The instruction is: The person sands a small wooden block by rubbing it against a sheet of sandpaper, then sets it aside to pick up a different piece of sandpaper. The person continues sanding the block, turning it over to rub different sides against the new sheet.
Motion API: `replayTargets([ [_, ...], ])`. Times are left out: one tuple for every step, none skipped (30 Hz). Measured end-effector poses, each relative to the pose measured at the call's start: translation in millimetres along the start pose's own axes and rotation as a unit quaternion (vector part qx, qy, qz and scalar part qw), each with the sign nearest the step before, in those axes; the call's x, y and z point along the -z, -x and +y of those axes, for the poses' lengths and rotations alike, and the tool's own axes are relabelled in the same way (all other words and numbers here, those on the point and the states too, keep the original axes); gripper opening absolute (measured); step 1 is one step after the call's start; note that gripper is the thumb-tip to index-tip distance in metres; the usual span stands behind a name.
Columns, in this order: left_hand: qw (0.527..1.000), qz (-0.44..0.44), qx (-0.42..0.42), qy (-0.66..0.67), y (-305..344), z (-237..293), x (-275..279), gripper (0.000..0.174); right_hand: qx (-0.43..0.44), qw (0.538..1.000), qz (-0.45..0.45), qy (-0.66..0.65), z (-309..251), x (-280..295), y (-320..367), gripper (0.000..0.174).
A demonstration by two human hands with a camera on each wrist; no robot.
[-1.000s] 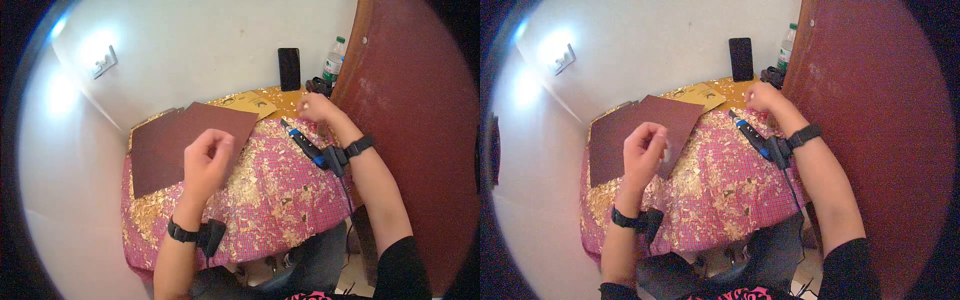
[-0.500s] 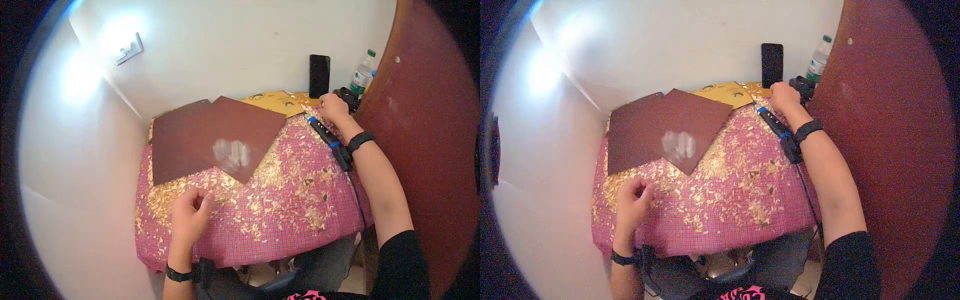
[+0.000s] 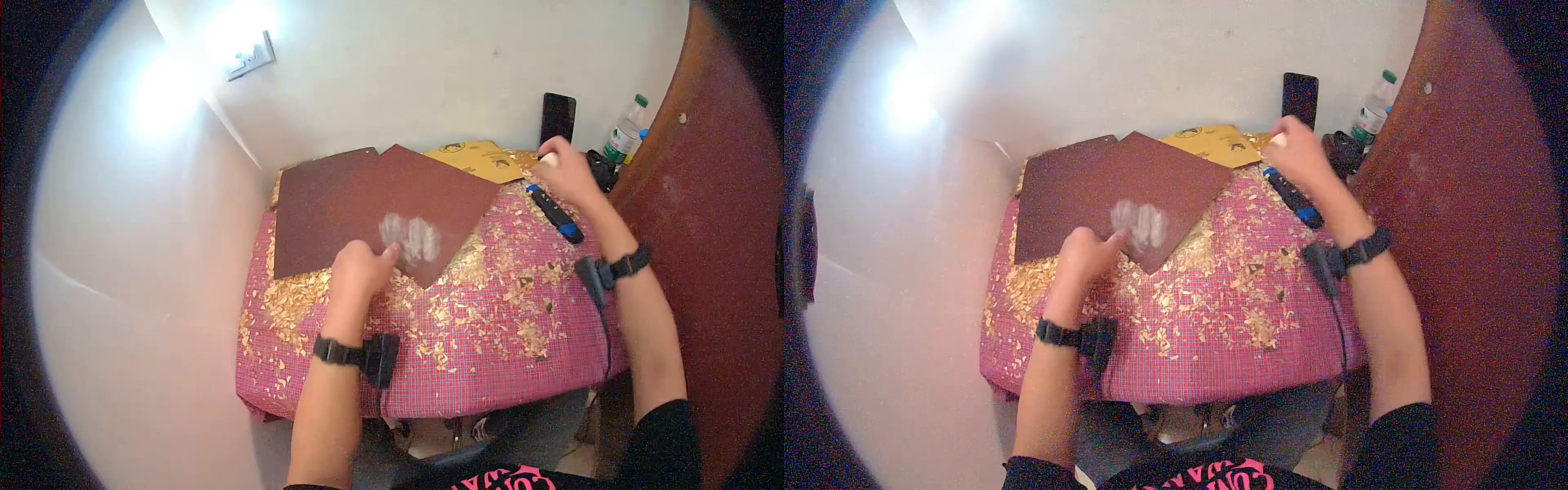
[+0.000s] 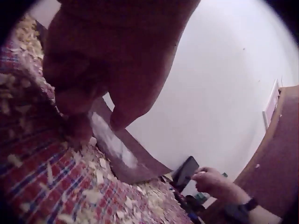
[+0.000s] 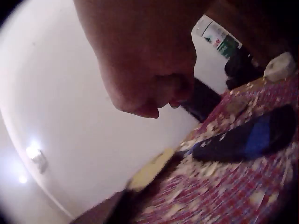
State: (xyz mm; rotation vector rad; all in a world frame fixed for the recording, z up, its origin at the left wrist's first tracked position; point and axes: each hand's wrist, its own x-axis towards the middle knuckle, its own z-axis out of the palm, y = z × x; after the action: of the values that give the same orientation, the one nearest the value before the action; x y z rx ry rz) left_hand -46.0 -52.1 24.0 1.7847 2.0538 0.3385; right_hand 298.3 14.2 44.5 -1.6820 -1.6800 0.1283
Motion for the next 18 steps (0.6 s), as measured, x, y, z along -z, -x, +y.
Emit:
replayTargets([
  [1.000,0.010,0.013,-0.014,-10,0,-2,0.054,0.000,0.999,-0.022,-0.030,-11,-5,11,0.031],
  [0.999,0.021,0.026,-0.028,-17,0,-4,0.056,0.034,0.998,-0.030,-0.034,-23,-11,25,0.033],
  [0.999,0.020,0.022,-0.027,-19,2,-2,0.056,-0.011,0.994,-0.071,-0.085,-37,-20,37,0.034],
  [0.999,0.002,0.034,-0.020,-20,4,0,0.056,-0.021,0.994,-0.082,-0.075,-48,-26,48,0.037],
  [0.999,-0.014,0.049,-0.012,-21,4,2,0.057,-0.028,0.993,-0.094,-0.066,-55,-30,56,0.039],
  [0.999,-0.010,0.051,-0.009,-26,1,0,0.057,-0.023,0.993,-0.095,-0.066,-55,-37,61,0.039],
  [0.998,-0.023,0.049,0.023,-31,-2,-3,0.051,-0.045,0.994,-0.072,-0.069,-50,-51,64,0.041],
  [0.997,-0.040,0.046,0.053,-36,-7,-6,0.045,-0.070,0.994,-0.050,-0.071,-46,-63,67,0.042],
  [0.997,-0.036,0.048,0.053,-33,-6,-4,0.045,-0.063,0.995,-0.024,-0.072,-47,-69,69,0.047],
  [0.980,-0.036,0.037,0.194,-31,-4,-2,0.035,-0.057,0.995,-0.023,-0.076,-46,-70,70,0.047],
  [0.943,-0.034,0.025,0.329,-30,-3,0,0.025,-0.055,0.990,-0.016,-0.128,-44,-73,70,0.045],
  [0.944,-0.027,0.026,0.327,-29,-9,4,0.025,-0.055,0.982,-0.012,-0.180,-45,-74,70,0.043],
  [0.895,-0.001,-0.045,0.444,-27,-17,7,0.018,-0.017,0.982,-0.005,-0.190,-42,-73,71,0.038],
  [0.825,0.020,-0.115,0.552,-22,-24,7,0.011,-0.019,0.981,-0.005,-0.191,-38,-73,71,0.038],
  [0.742,-0.015,-0.109,0.662,-10,-23,13,0.016,-0.031,0.964,0.000,-0.265,-33,-72,71,0.036],
  [0.681,-0.058,-0.119,0.720,-1,-21,18,0.023,-0.039,0.941,0.008,-0.337,-31,-68,68,0.035],
  [0.679,-0.068,-0.127,0.720,6,-16,21,0.026,-0.063,0.934,0.007,-0.351,-32,-66,69,0.035],
  [0.679,-0.076,-0.133,0.718,12,-12,24,0.030,-0.063,0.934,0.014,-0.351,-36,-63,71,0.035],
])
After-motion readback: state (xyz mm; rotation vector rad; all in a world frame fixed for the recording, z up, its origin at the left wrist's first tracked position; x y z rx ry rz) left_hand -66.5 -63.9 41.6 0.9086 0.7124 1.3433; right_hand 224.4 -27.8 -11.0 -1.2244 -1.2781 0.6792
